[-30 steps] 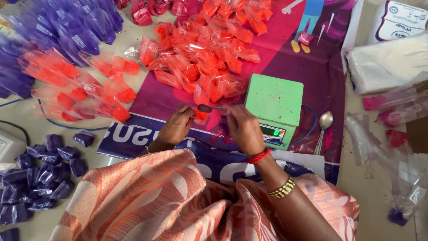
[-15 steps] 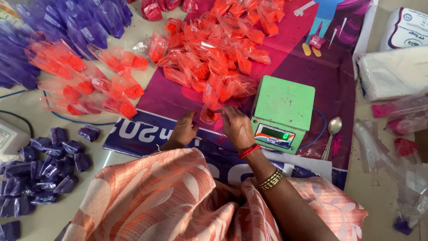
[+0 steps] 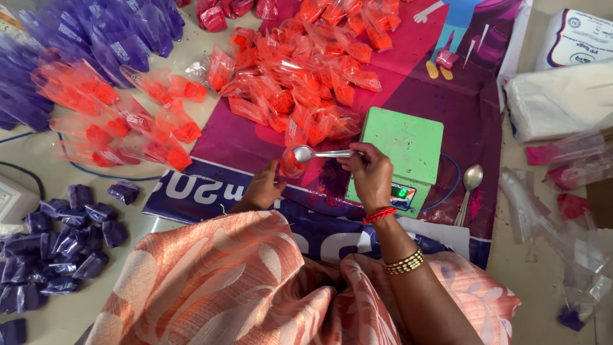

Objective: The person places small plastic bags on a digital scale, uses a spoon to add red candies or powder from a pile to the bag, and sets the weighed bags aside.

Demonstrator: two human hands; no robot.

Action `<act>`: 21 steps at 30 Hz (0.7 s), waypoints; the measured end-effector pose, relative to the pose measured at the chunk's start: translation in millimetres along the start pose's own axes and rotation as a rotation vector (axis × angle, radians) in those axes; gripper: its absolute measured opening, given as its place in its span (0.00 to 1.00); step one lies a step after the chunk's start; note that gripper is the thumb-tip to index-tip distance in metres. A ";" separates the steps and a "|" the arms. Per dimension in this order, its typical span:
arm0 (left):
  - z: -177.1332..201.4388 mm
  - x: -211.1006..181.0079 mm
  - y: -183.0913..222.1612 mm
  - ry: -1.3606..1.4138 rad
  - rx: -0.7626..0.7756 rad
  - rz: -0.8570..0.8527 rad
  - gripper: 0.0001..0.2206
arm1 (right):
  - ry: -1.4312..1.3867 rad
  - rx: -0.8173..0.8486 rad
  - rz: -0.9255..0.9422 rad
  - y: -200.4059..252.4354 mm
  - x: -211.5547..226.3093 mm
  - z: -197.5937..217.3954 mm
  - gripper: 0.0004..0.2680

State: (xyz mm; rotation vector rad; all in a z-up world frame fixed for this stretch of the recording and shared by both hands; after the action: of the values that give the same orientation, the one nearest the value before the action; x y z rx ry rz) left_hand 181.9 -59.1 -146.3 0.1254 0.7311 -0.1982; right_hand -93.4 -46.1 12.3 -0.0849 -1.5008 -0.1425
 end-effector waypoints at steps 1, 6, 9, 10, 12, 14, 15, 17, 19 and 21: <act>0.6 0.1 -0.5 -0.001 0.002 -0.002 0.30 | 0.000 -0.003 0.000 -1.3 0.0 4.6 0.07; 11.8 -3.6 1.0 -0.051 0.008 0.051 0.33 | -0.206 -0.014 -0.070 -9.6 -6.6 26.3 0.06; 25.5 -11.6 1.5 0.014 -0.025 0.065 0.31 | -0.242 -0.060 -0.079 -10.6 4.8 35.3 0.05; 27.6 -12.8 1.5 0.013 -0.027 0.066 0.31 | -0.243 -0.057 -0.079 -10.9 7.8 34.6 0.05; 30.4 -12.6 1.6 0.075 -0.024 0.102 0.31 | -0.307 -0.091 -0.005 -10.4 18.7 37.4 0.05; 32.9 -15.3 3.4 0.084 -0.037 0.092 0.31 | -0.322 -0.111 0.035 -15.9 20.0 34.7 0.05; 35.1 -17.1 4.2 0.093 -0.050 0.081 0.31 | -0.336 -0.130 0.077 -18.5 22.4 34.0 0.05; 36.5 -20.5 4.5 0.036 -0.075 0.036 0.32 | -0.278 -0.129 0.137 -16.8 35.2 27.0 0.05; 40.5 -29.0 5.0 -0.019 -0.098 -0.010 0.33 | -0.219 -0.129 0.198 -12.9 45.1 19.3 0.05; 44.0 -35.0 6.8 0.050 -0.095 0.031 0.32 | 0.084 -0.145 0.404 -1.9 63.8 7.9 0.06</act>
State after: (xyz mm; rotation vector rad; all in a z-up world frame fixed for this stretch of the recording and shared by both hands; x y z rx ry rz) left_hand 186.6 -55.7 -90.0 0.0511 0.7868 -0.1306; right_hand -97.5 -49.4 76.4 -0.4892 -1.3599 0.0709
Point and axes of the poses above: each hand's wrist, its own y-axis away from the middle knuckle, its own z-axis out of the back of the hand, x = y × z, the point moved 8 cm from there along -y, towards the middle knuckle, and after that the axes turned 4 degrees about -z, right-handed, at the moved point
